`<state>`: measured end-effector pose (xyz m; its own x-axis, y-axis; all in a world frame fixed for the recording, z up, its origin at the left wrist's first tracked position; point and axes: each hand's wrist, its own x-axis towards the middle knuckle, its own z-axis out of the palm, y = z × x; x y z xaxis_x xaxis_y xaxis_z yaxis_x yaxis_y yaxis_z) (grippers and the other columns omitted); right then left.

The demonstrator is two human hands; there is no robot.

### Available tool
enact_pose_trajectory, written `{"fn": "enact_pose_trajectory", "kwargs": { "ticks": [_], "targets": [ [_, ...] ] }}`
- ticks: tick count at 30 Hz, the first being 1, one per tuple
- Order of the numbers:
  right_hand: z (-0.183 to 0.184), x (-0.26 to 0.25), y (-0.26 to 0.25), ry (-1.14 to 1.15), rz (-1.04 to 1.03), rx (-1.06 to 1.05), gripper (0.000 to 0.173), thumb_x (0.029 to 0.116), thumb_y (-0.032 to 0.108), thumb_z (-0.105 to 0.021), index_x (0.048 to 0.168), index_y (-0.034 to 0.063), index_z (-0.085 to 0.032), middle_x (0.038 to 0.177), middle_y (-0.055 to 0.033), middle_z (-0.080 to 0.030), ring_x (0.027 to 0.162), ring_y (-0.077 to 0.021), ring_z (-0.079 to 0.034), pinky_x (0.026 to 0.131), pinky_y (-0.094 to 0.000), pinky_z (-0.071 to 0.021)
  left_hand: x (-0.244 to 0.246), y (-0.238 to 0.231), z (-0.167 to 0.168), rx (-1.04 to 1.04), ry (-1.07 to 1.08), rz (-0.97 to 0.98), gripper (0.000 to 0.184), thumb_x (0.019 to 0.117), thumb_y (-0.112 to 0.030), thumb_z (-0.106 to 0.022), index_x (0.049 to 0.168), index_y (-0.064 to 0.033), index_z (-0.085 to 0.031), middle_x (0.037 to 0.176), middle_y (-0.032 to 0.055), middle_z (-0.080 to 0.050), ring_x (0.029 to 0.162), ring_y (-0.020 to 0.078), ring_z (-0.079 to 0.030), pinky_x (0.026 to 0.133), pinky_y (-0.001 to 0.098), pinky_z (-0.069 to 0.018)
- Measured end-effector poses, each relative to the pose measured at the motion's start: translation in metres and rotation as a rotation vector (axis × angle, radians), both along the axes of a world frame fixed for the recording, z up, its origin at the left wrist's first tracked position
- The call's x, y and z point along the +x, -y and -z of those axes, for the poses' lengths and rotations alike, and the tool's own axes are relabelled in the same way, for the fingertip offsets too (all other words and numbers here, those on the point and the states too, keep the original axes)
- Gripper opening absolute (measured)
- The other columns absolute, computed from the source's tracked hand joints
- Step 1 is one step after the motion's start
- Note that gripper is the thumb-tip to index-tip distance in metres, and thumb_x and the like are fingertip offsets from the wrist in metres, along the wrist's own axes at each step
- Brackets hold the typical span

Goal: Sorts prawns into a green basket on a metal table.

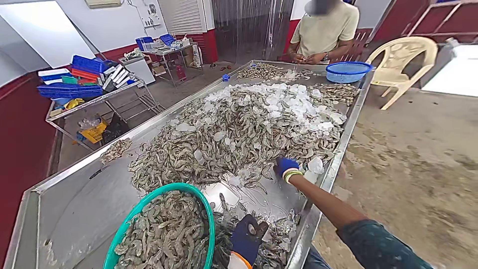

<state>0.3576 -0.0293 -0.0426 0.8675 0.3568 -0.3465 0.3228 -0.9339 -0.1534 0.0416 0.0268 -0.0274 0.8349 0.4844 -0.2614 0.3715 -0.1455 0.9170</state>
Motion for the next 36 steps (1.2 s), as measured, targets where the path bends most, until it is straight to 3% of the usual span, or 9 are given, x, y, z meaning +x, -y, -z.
{"fn": "enact_pose_trajectory", "kwargs": {
  "ticks": [2,5,8,13,18,23,26,30,36],
  "targets": [
    [0.020,-0.020,-0.008,0.003,-0.016,0.001,0.042,0.0980,0.015,-0.061,0.134,-0.0063,-0.058,0.131,-0.0328,-0.062,0.122,-0.0505,-0.061,0.099,-0.0662,-0.0491,-0.001,0.001,0.002,0.055,-0.009,-0.021,0.032,0.1001,-0.026,-0.057,0.112,0.0004,-0.070,0.108,0.0167,-0.071,0.096,0.0275,-0.069,0.090,0.0523,-0.0546],
    [-0.006,-0.095,0.010,-0.183,-0.183,-0.120,0.042,0.1013,0.013,-0.057,0.140,-0.0044,-0.053,0.133,-0.0318,-0.061,0.123,-0.0496,-0.061,0.100,-0.0654,-0.0489,-0.003,0.006,0.003,0.164,0.005,-0.014,0.046,0.0972,0.003,-0.050,0.139,-0.0106,-0.063,0.129,0.0137,-0.069,0.113,0.0271,-0.068,0.101,0.0482,-0.0521],
    [-0.032,-0.159,0.028,-0.299,-0.441,-0.135,0.039,0.1006,0.017,-0.056,0.137,0.0047,-0.055,0.128,-0.0258,-0.064,0.113,-0.0466,-0.067,0.090,-0.0659,-0.0535,0.009,0.009,-0.003,0.234,-0.051,0.133,0.078,0.0862,0.017,-0.052,0.158,-0.0108,-0.039,0.158,0.0151,-0.044,0.146,0.0297,-0.043,0.121,0.0429,-0.0355],
    [-0.058,-0.205,0.035,-0.030,-0.654,-0.019,0.025,0.1003,0.009,-0.057,0.121,-0.0031,-0.065,0.127,-0.0238,-0.063,0.116,-0.0433,-0.063,0.092,-0.0579,-0.0521,0.016,0.026,-0.024,0.259,-0.274,-0.018,0.061,0.0901,0.007,-0.055,0.148,-0.0123,-0.051,0.131,0.0153,-0.067,0.121,0.0323,-0.065,0.103,0.0532,-0.0514],
    [-0.040,-0.187,0.041,0.155,-0.804,0.076,0.017,0.0954,0.013,-0.062,0.099,-0.0007,-0.072,0.109,-0.0195,-0.071,0.112,-0.0400,-0.065,0.100,-0.0580,-0.0454,0.016,0.017,-0.037,0.192,-0.428,0.146,0.045,0.0945,0.001,-0.055,0.138,-0.0098,-0.058,0.126,0.0202,-0.068,0.119,0.0368,-0.065,0.101,0.0579,-0.0500],
    [-0.037,-0.083,0.020,0.020,-0.551,-0.104,0.026,0.0959,0.013,-0.063,0.118,0.0028,-0.072,0.136,-0.0276,-0.059,0.130,-0.0511,-0.051,0.106,-0.0694,-0.0379,0.000,0.001,-0.005,-0.016,-0.079,0.051,0.036,0.0954,0.004,-0.053,0.131,0.0024,-0.057,0.095,0.0136,-0.065,0.082,0.0211,-0.063,0.079,0.0405,-0.0541],
    [0.001,-0.015,-0.005,0.171,-0.545,0.074,0.031,0.0939,0.010,-0.068,0.125,0.0117,-0.074,0.144,-0.0243,-0.057,0.136,-0.0494,-0.048,0.114,-0.0683,-0.0323,0.000,-0.004,-0.008,-0.123,-0.042,0.008,0.037,0.0952,0.001,-0.064,0.131,0.0063,-0.054,0.115,0.0238,-0.064,0.101,0.0276,-0.066,0.092,0.0439,-0.0549],
    [0.029,-0.031,-0.010,0.203,-0.461,0.017,0.037,0.0931,-0.003,-0.061,0.129,-0.0047,-0.066,0.147,-0.0277,-0.054,0.143,-0.0481,-0.043,0.122,-0.0662,-0.0239,0.005,0.000,-0.003,-0.008,-0.029,-0.179,0.028,0.1025,-0.025,-0.062,0.112,0.0008,-0.068,0.099,0.0181,-0.069,0.084,0.0258,-0.067,0.077,0.0468,-0.0559],
    [0.010,-0.156,0.030,-0.012,-0.508,-0.067,0.032,0.0961,0.005,-0.060,0.127,-0.0038,-0.065,0.126,-0.0279,-0.065,0.123,-0.0464,-0.059,0.108,-0.0606,-0.0438,0.013,0.001,0.016,0.086,-0.031,-0.123,0.061,0.0895,0.006,-0.057,0.148,-0.0094,-0.053,0.134,0.0120,-0.067,0.114,0.0238,-0.068,0.099,0.0438,-0.0547]
  ]
}}
